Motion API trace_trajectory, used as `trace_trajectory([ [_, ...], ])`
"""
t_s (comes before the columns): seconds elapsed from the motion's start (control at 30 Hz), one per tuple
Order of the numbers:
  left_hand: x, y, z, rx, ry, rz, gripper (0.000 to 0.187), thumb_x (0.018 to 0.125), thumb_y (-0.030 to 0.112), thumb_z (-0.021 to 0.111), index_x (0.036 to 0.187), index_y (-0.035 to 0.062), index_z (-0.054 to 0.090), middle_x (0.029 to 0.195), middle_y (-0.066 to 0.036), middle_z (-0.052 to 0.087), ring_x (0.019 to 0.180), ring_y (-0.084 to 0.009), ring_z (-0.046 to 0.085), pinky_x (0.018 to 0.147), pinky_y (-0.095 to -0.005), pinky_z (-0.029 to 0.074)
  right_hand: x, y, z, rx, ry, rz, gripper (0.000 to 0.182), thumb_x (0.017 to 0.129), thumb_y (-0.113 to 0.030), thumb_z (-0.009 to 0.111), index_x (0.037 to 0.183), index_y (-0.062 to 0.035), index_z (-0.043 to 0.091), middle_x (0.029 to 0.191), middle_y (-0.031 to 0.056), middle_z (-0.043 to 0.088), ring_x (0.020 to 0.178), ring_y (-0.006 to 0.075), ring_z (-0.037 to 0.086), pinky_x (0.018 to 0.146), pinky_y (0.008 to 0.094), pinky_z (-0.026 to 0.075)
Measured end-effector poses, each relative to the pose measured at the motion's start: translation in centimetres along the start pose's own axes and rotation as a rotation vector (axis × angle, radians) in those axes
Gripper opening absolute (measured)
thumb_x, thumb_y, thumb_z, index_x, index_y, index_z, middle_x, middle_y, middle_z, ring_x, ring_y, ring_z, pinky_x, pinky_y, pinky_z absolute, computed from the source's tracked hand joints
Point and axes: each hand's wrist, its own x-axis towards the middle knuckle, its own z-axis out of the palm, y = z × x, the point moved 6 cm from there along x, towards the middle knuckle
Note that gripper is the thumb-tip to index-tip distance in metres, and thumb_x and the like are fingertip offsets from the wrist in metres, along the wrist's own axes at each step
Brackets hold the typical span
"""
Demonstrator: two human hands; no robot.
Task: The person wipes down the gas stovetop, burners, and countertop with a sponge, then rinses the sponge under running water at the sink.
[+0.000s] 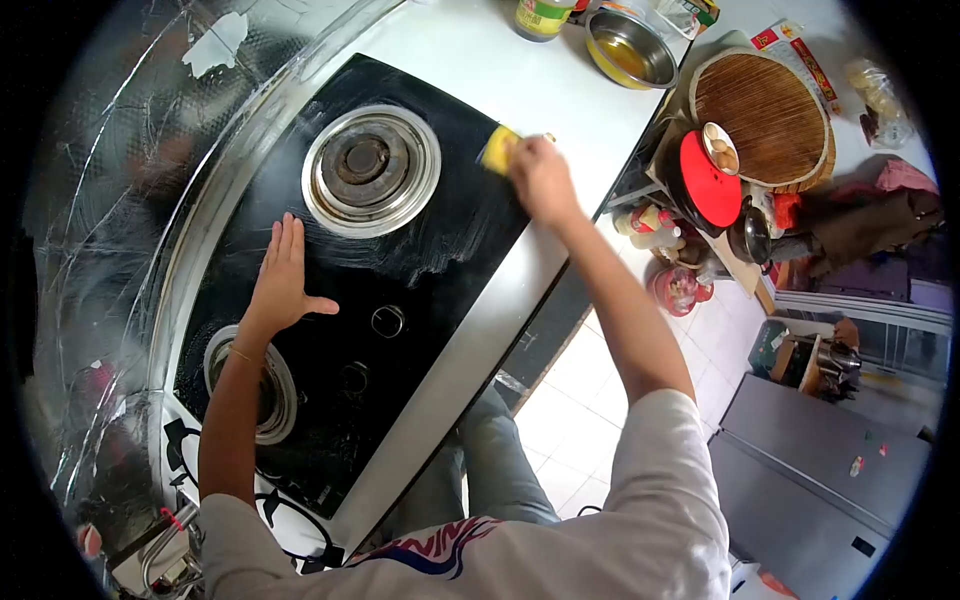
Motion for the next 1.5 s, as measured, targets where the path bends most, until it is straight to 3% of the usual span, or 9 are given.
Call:
trace_trajectory([
  [0.33, -0.1, -0.4, 0.3, -0.027, 0.068, 0.034, 0.139, 0.049, 0.064, 0.079, 0.149, -0.0105, 0.016, 0.156, -0.031, 0.018, 0.145, -0.0462, 0.017, 0.117, -0.0507, 0.023, -9.5, -8.6, -1.8, 0.251, -0.089, -0.053, 0.007, 0.088, -0.003, 0.064, 0.093, 0.0018, 0.064, 0.087, 0.0121, 0.052, 0.075, 0.0222, 0.056, 0.070, 0.0351, 0.049],
  [0.43, 0.0, -0.4, 0.3, -0.030, 0.081, 0.037, 0.139, 0.049, 0.066, 0.078, 0.148, -0.0107, 0.017, 0.155, -0.031, 0.018, 0.145, -0.0468, 0.018, 0.116, -0.0508, 0.024, -4.6, -0.3, -1.2, 0.250, -0.023, 0.322, 0.005, 0.086, -0.002, 0.065, 0.084, 0.0022, 0.064, 0.090, 0.0161, 0.057, 0.077, 0.0269, 0.060, 0.071, 0.0379, 0.050],
  [0.6, 0.2, -0.4, 0.4, -0.017, 0.062, 0.026, 0.139, 0.049, 0.067, 0.077, 0.149, -0.0098, 0.018, 0.155, -0.031, 0.019, 0.144, -0.0474, 0.019, 0.116, -0.0512, 0.024, -5.6, -6.7, -1.0, 0.109, 0.079, -0.058, 0.008, 0.080, 0.000, 0.070, 0.076, -0.0004, 0.064, 0.083, 0.0138, 0.060, 0.074, 0.0303, 0.058, 0.067, 0.0397, 0.050],
  [0.7, 0.1, -0.7, 0.4, -0.042, 0.113, 0.047, 0.139, 0.049, 0.067, 0.078, 0.149, -0.0091, 0.019, 0.155, -0.030, 0.019, 0.144, -0.0476, 0.020, 0.116, -0.0510, 0.024, -11.1, -15.4, 0.8, 0.350, -0.116, -0.094, 0.010, 0.084, -0.004, 0.072, 0.078, -0.0023, 0.063, 0.081, 0.0083, 0.051, 0.078, 0.0201, 0.057, 0.062, 0.0312, 0.049],
  [0.83, 0.3, -0.8, 0.5, -0.039, 0.106, 0.044, 0.138, 0.048, 0.067, 0.078, 0.148, -0.0090, 0.019, 0.155, -0.030, 0.020, 0.143, -0.0475, 0.020, 0.116, -0.0509, 0.025, -11.3, -13.0, 1.4, 0.417, -0.210, -0.054, 0.008, 0.080, -0.003, 0.071, 0.085, -0.0002, 0.066, 0.089, 0.0113, 0.053, 0.080, 0.0241, 0.057, 0.070, 0.0371, 0.049],
  [0.93, 0.4, -0.5, 0.2, -0.034, 0.101, 0.032, 0.137, 0.049, 0.065, 0.080, 0.148, -0.0087, 0.020, 0.155, -0.029, 0.021, 0.144, -0.0467, 0.020, 0.116, -0.0510, 0.026, -5.4, -7.1, -1.1, -0.020, 0.103, -0.024, 0.006, 0.085, -0.006, 0.067, 0.084, -0.0008, 0.067, 0.084, 0.0161, 0.060, 0.076, 0.0333, 0.059, 0.066, 0.0427, 0.049],
  [1.1, 0.5, -0.7, 0.6, -0.005, 0.063, -0.017, 0.134, 0.053, 0.063, 0.081, 0.149, -0.0069, 0.019, 0.156, -0.028, 0.021, 0.145, -0.0439, 0.020, 0.118, -0.0489, 0.024, -7.9, -14.7, 1.7, 0.167, -0.040, -0.074, 0.004, 0.088, -0.006, 0.065, 0.086, -0.0020, 0.065, 0.072, 0.0157, 0.055, 0.063, 0.0337, 0.054, 0.056, 0.0460, 0.044],
  [1.2, 0.4, -0.2, 0.3, 0.018, 0.046, -0.039, 0.133, 0.054, 0.062, 0.082, 0.150, -0.0061, 0.019, 0.156, -0.027, 0.020, 0.146, -0.0418, 0.019, 0.118, -0.0474, 0.023, -13.6, -20.9, 2.3, 0.060, -0.035, -0.101, 0.039, 0.078, -0.004, 0.069, 0.117, 0.0004, 0.063, 0.094, 0.0118, 0.055, 0.086, 0.0266, 0.055, 0.073, 0.0377, 0.044],
  [1.5, 0.1, 0.0, 0.5, 0.030, 0.009, -0.072, 0.130, 0.059, 0.061, 0.081, 0.152, -0.0042, 0.017, 0.159, -0.024, 0.016, 0.148, -0.0380, 0.015, 0.119, -0.0434, 0.022, -18.8, -27.3, 3.8, 0.214, -0.147, -0.126, 0.045, 0.080, -0.006, 0.065, 0.125, -0.0046, 0.061, 0.092, 0.0091, 0.055, 0.082, 0.0274, 0.055, 0.074, 0.0400, 0.044],
])
